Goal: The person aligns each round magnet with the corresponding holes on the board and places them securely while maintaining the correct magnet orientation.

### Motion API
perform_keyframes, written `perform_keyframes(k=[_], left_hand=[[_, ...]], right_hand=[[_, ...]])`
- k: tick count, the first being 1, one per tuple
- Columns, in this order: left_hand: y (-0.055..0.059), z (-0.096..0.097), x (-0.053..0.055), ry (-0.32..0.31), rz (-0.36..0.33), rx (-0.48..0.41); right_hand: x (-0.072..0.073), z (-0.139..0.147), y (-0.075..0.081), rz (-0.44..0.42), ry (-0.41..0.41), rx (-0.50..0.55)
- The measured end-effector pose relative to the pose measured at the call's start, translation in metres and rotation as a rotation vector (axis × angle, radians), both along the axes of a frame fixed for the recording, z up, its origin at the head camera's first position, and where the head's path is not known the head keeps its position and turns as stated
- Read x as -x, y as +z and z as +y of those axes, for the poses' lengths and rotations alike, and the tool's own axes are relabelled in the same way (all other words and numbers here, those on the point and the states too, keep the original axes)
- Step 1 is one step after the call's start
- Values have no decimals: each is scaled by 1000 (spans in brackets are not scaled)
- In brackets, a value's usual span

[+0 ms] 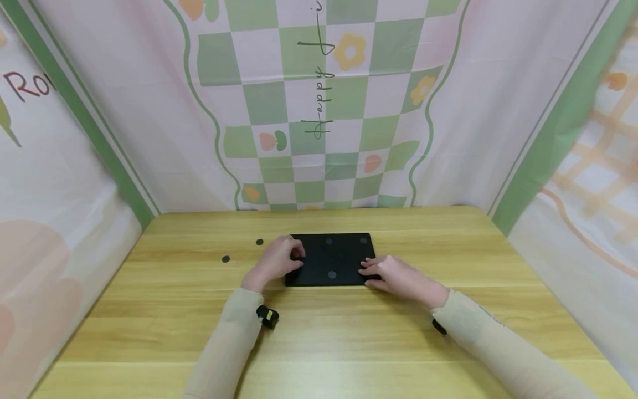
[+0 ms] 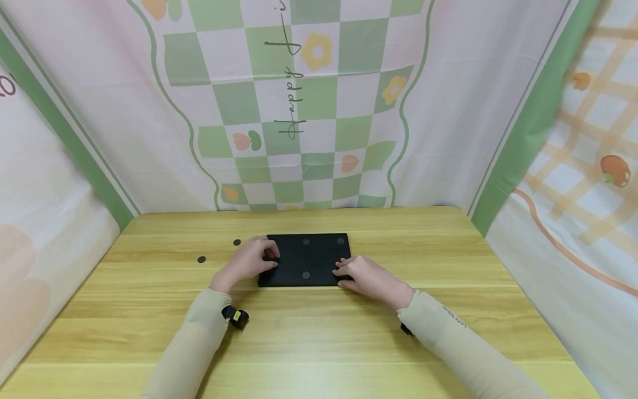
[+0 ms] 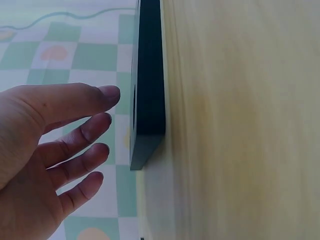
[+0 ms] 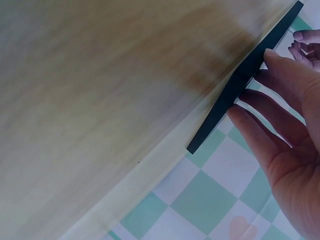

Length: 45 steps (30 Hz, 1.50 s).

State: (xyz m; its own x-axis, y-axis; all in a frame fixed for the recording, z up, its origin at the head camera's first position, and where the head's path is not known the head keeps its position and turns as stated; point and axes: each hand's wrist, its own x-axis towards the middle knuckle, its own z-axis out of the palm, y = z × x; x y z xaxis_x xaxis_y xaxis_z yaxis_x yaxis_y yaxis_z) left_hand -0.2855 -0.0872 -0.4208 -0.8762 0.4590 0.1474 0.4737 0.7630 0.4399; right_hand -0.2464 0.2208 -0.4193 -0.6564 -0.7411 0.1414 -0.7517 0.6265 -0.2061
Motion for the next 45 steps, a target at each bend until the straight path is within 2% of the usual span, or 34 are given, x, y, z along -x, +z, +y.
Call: perform_keyframes(k=[12, 19, 30, 40, 45], left_hand=[[-1, -24, 0, 57, 10, 2], [-1, -39, 0, 81, 5, -40], [3, -65, -8, 146, -54, -42], [1, -86, -11, 172, -54, -57], [0, -95, -11, 175, -30, -50]], right_hand=[[0, 0, 1, -6, -2, 13], [1, 0, 1, -1, 1, 18], [1, 0, 1, 9, 11, 18], [1, 0, 2, -4, -1, 7], [0, 0, 3, -4, -3, 7]])
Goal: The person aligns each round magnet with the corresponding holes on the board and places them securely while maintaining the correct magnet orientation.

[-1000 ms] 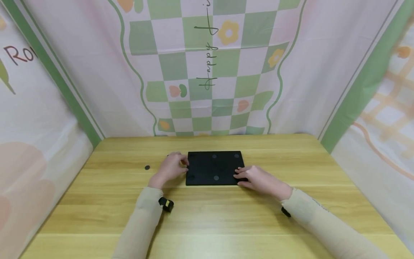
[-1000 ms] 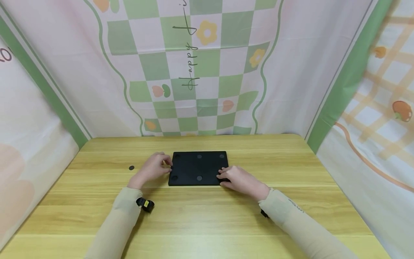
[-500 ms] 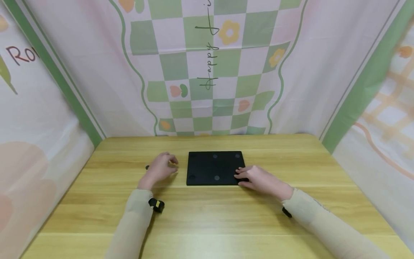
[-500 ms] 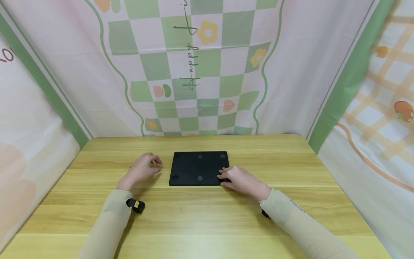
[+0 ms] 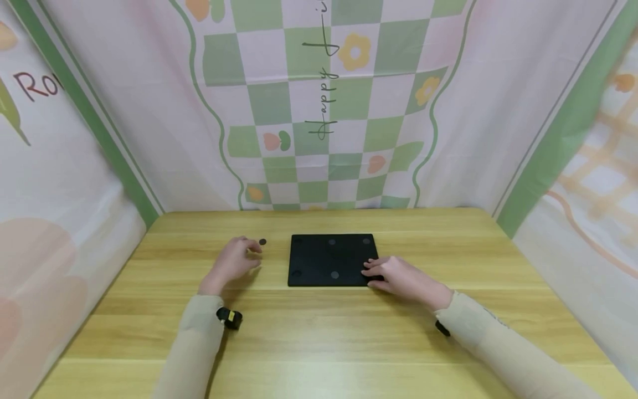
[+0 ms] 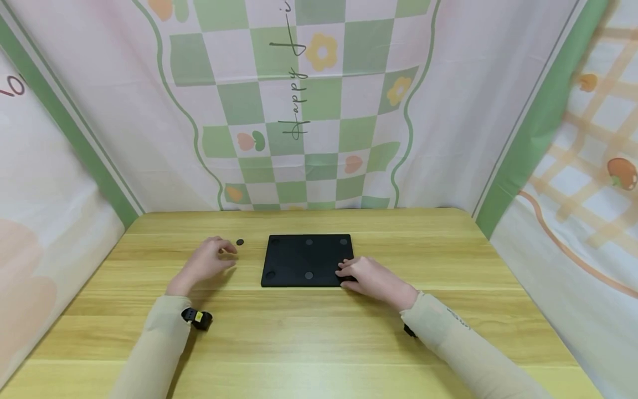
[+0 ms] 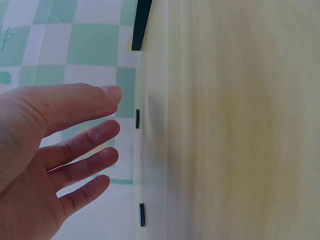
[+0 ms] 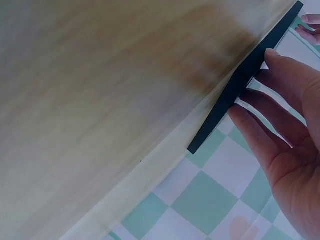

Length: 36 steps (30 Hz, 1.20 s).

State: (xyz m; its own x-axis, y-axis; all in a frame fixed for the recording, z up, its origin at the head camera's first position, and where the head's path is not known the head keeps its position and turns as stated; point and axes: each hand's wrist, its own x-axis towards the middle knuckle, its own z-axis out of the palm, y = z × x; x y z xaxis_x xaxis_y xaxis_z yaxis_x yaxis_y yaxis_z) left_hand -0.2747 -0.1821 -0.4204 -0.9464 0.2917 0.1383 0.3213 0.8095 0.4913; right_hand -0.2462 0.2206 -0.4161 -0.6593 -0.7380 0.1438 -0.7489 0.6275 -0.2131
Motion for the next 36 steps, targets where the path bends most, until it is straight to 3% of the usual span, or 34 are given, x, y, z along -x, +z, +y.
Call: perform_keyframes(k=[13, 22, 29, 36], left_hand=[[1, -18, -3, 42, -23, 0], [-2, -34, -4, 72, -50, -48], [-3, -47, -1, 104, -24, -3], [-3, -55, -1, 107, -22, -17]], right_hand=[[1, 1, -2, 8, -7, -3], [1, 0, -2, -5, -15, -4], [1, -1, 0, -2, -14, -5], [1, -1, -1, 8, -12, -1]])
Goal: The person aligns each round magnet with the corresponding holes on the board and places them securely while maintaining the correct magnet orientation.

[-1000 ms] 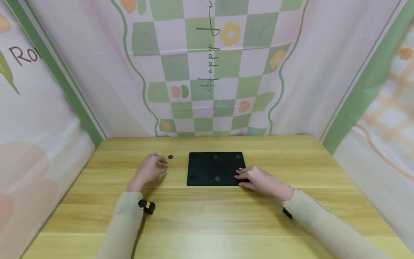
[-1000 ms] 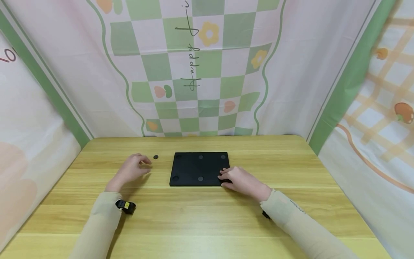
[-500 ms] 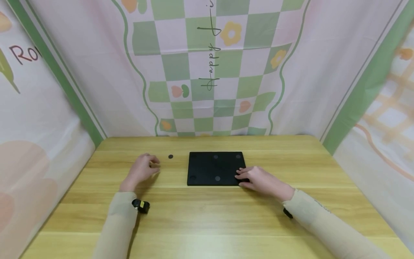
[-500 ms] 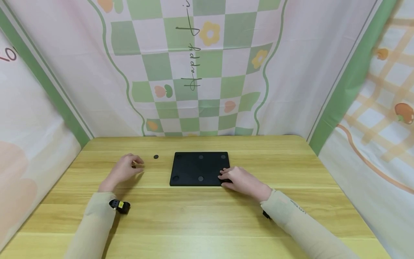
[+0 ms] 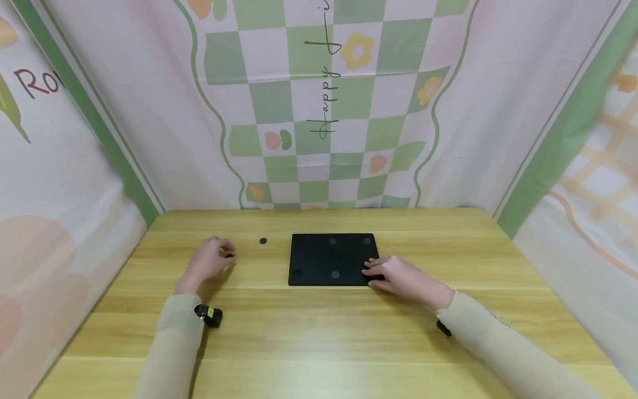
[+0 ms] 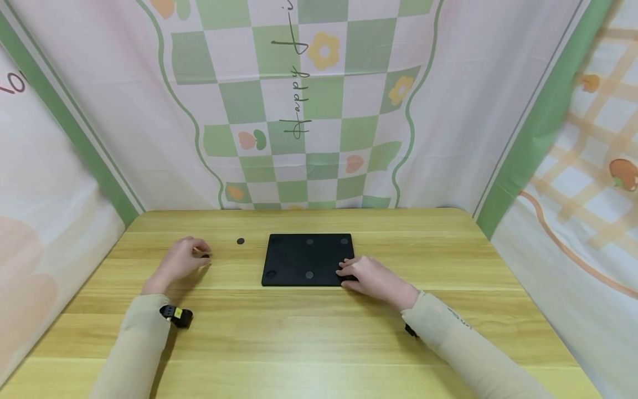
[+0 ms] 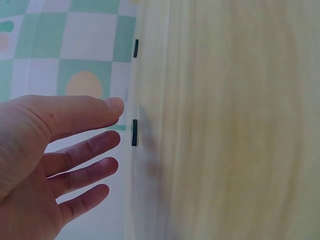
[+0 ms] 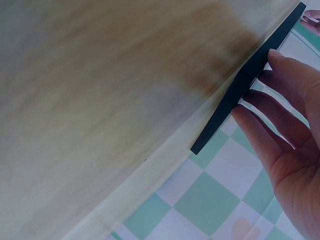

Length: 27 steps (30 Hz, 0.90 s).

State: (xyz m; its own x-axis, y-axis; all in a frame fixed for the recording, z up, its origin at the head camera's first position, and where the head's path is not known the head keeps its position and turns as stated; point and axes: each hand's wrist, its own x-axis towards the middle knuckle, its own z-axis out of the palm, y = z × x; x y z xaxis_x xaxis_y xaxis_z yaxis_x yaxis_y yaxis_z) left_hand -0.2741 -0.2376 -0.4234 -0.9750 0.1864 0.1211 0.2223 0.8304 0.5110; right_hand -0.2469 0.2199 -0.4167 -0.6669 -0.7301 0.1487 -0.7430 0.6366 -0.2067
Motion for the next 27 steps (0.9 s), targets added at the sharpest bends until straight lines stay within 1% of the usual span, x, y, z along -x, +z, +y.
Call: perform_keyframes(k=[8, 18, 23, 27], left_hand=[[-2, -8, 2, 16, -29, 20], [-2, -12, 5, 20, -58, 43], [-3, -13, 7, 31, -87, 35], [-3, -14, 8, 41, -93, 31]], right_hand=[[0, 1, -2, -8, -2, -2], [1, 2, -1, -9, -1, 0], [0, 2, 0, -26, 1, -5], [0, 2, -1, -24, 2, -5]])
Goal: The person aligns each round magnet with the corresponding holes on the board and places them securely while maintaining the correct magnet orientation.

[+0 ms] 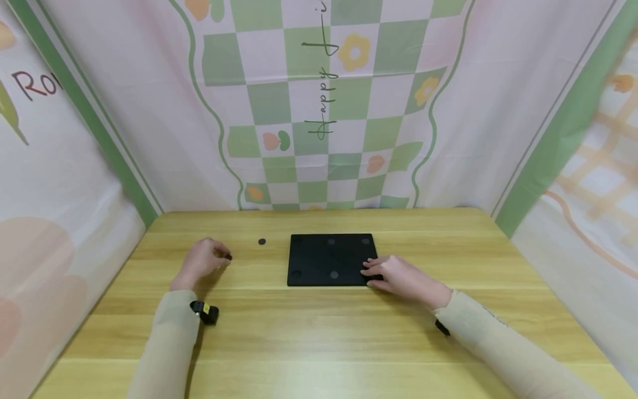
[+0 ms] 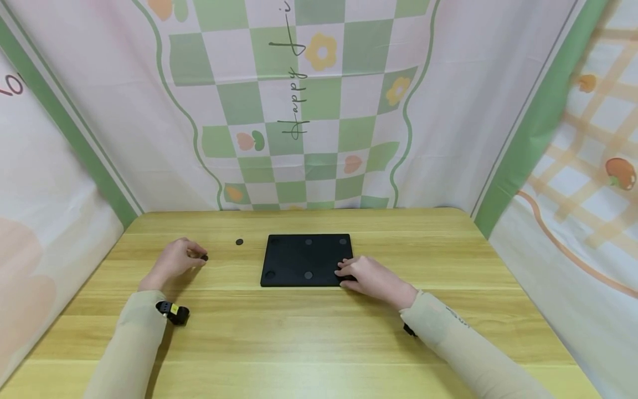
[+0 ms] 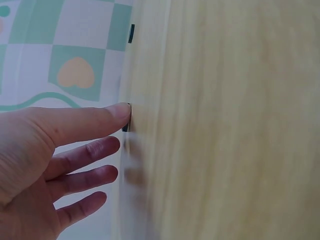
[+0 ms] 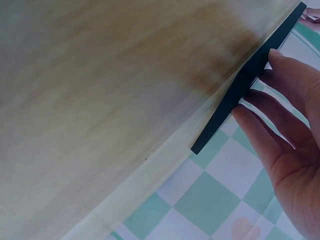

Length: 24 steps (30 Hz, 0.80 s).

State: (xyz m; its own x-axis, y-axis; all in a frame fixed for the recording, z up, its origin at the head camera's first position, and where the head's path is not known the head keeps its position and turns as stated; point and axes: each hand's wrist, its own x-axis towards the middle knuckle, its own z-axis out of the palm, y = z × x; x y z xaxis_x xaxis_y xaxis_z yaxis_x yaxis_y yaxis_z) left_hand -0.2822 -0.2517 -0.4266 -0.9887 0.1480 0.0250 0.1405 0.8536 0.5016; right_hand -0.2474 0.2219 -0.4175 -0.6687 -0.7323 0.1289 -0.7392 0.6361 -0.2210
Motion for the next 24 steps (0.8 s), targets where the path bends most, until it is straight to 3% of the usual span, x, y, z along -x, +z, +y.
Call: perform_keyframes(k=[24], left_hand=[[2, 2, 3, 32, -3, -12]], right_hand=[[0, 1, -1, 2, 6, 7]])
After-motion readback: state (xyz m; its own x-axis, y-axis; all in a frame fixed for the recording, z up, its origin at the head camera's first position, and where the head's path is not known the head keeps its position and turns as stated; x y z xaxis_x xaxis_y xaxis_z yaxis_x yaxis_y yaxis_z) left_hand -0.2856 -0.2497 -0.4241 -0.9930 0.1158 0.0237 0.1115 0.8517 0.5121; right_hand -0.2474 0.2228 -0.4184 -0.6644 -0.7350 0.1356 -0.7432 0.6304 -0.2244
